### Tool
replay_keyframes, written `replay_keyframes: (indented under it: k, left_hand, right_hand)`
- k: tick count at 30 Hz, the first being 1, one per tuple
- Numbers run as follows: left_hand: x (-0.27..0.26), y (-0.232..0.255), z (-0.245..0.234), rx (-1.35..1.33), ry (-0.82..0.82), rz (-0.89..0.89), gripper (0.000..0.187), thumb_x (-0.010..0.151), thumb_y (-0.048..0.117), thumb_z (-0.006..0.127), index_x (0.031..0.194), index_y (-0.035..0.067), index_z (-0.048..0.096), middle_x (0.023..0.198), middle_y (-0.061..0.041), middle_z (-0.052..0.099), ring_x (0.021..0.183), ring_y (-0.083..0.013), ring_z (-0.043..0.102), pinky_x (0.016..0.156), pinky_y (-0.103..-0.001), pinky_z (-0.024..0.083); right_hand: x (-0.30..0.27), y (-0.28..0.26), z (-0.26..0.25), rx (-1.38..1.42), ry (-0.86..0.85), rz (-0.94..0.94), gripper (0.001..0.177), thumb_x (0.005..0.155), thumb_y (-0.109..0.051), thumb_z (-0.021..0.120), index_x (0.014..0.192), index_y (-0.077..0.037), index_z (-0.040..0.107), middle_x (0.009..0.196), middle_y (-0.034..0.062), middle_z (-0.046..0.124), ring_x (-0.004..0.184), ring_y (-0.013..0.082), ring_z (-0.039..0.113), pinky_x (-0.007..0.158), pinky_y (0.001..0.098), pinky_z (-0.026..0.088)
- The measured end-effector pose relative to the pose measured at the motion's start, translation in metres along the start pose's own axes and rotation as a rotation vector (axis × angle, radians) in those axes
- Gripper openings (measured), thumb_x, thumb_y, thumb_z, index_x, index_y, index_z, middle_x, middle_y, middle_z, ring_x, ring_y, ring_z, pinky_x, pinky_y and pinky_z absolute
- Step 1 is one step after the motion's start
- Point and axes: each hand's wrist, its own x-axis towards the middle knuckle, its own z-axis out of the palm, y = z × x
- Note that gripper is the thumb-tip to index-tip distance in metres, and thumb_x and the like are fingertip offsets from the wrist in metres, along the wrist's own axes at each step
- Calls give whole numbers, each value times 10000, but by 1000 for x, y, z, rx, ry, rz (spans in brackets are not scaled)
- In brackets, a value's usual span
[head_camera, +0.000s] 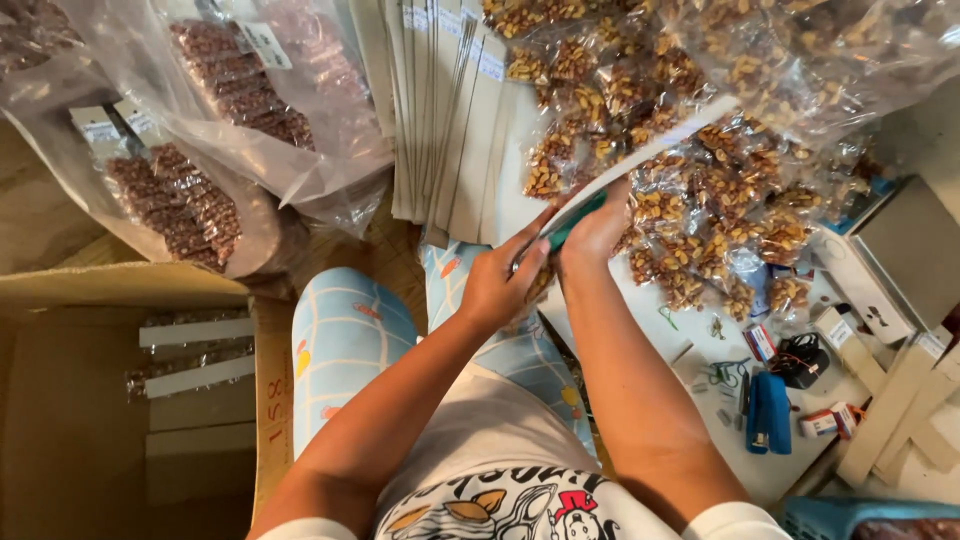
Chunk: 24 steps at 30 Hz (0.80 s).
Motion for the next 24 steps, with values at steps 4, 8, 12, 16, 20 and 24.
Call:
replay_keyframes:
  k: [4, 8, 12, 16, 20, 24]
  left_hand:
    - [-5, 2, 1, 7, 22, -85, 456, 1014, 325, 554, 1470, 337, 544, 1257, -134, 715, 1180, -339, 653, 1037, -448, 519]
    - [-4, -32, 10, -432, 106, -451, 380, 966, 308, 613, 1286, 124, 703, 1196, -136, 731, 1162, -248, 650, 1058, -471, 503]
    - [-2, -62, 11, -692, 145, -666, 207, 869, 237, 739, 1022, 100, 766, 890, -149, 702, 876, -304, 699, 812, -513, 596]
    - [25, -142, 18, -493, 234, -600, 169, 823, 260, 729, 902, 112, 753, 779, -97, 641, 801, -240, 627, 740, -449, 561]
    - [22, -87, -7, -121, 130, -518, 407, 819, 440, 746, 1033, 97, 700, 1008, -176, 733, 1052, -357, 685, 941, -511, 512]
    - [27, -85, -8, 67, 20, -463, 488, 875, 451, 712, 1220, 116, 631, 1185, -189, 708, 1207, -415, 629, 1058, -541, 481]
  right_hand:
    - [-14, -27, 15, -128, -39, 116, 408, 762, -547, 665, 746, -139, 671, 650, 72, 676, 535, 214, 659, 503, 351, 565]
    - [20, -73, 12, -390, 20, 55, 199, 751, -274, 721, 918, -174, 680, 815, 53, 685, 764, 242, 704, 699, 373, 551]
    - [117, -42, -54, -1098, 91, -203, 547, 689, -286, 744, 1202, -209, 570, 1125, 56, 699, 1084, 295, 705, 869, 456, 541]
    - [141, -43, -86, -2193, -302, -320, 486, 751, -226, 727, 1237, -202, 740, 1206, 156, 617, 1063, 454, 703, 882, 592, 541]
    - [90, -90, -72, -2264, -551, -378, 504, 803, -247, 709, 1300, -165, 734, 1374, 186, 549, 1149, 457, 677, 954, 606, 522]
    - [-16, -133, -19, -2028, -714, -220, 517, 833, -113, 696, 1329, 28, 663, 1276, 310, 668, 1170, 519, 638, 1000, 617, 504]
